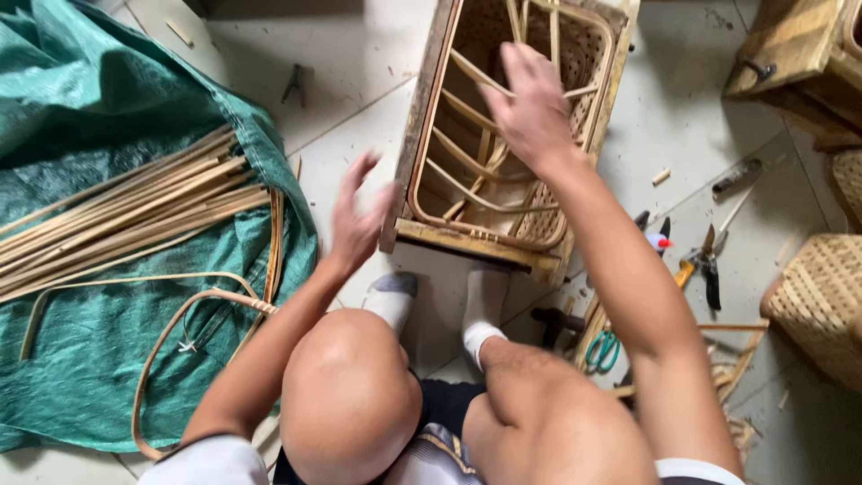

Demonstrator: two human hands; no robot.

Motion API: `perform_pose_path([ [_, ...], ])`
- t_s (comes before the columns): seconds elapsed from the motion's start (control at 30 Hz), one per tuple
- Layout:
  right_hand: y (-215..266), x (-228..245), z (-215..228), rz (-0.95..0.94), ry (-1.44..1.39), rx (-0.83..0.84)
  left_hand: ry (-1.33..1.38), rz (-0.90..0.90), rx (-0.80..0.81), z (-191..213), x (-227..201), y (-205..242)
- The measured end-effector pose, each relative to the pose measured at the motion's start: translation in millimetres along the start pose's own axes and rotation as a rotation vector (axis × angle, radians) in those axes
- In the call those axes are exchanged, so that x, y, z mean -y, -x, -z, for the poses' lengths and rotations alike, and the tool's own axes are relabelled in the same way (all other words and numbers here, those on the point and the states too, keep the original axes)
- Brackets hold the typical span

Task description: The person is assembling a rectangular woven basket. They insert bamboo strips into a wooden mold, use a hammer to secure the strips, and apply glue to the joints. The person then moves the basket to the floor and continues adjusting the frame.

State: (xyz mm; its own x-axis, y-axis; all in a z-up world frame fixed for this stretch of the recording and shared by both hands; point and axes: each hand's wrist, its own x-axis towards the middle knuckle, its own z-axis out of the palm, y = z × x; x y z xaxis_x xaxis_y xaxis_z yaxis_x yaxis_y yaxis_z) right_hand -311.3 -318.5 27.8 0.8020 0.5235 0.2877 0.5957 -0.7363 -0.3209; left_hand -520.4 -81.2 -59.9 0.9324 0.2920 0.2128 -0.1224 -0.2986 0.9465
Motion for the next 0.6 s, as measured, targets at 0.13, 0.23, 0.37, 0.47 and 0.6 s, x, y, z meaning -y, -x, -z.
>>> perform_pose_path([
  [0.13, -44, 31, -21, -0.358, -0.176, 0.383, -0.229, 0.047, 0.167, -51, -25, -69],
  [0.23, -47, 37, -18, -0.397, -0.081, 0.435, -0.342, 0.075, 0.165, -62, -23, -72],
  [0.37, -23, 35, -30, -0.401, -0.121, 0.306, -0.361, 0.126, 0.14, -64, -12, -67],
  [0.47, -17, 22, -52, -0.057, 0.127, 0.119, -0.369, 0.151, 0.145, -67, -10, -69],
  [0.6, -8, 24, -71, -0.301, -0.134, 0.371, -0.379, 0.083, 0.115, -65, -14, -70],
])
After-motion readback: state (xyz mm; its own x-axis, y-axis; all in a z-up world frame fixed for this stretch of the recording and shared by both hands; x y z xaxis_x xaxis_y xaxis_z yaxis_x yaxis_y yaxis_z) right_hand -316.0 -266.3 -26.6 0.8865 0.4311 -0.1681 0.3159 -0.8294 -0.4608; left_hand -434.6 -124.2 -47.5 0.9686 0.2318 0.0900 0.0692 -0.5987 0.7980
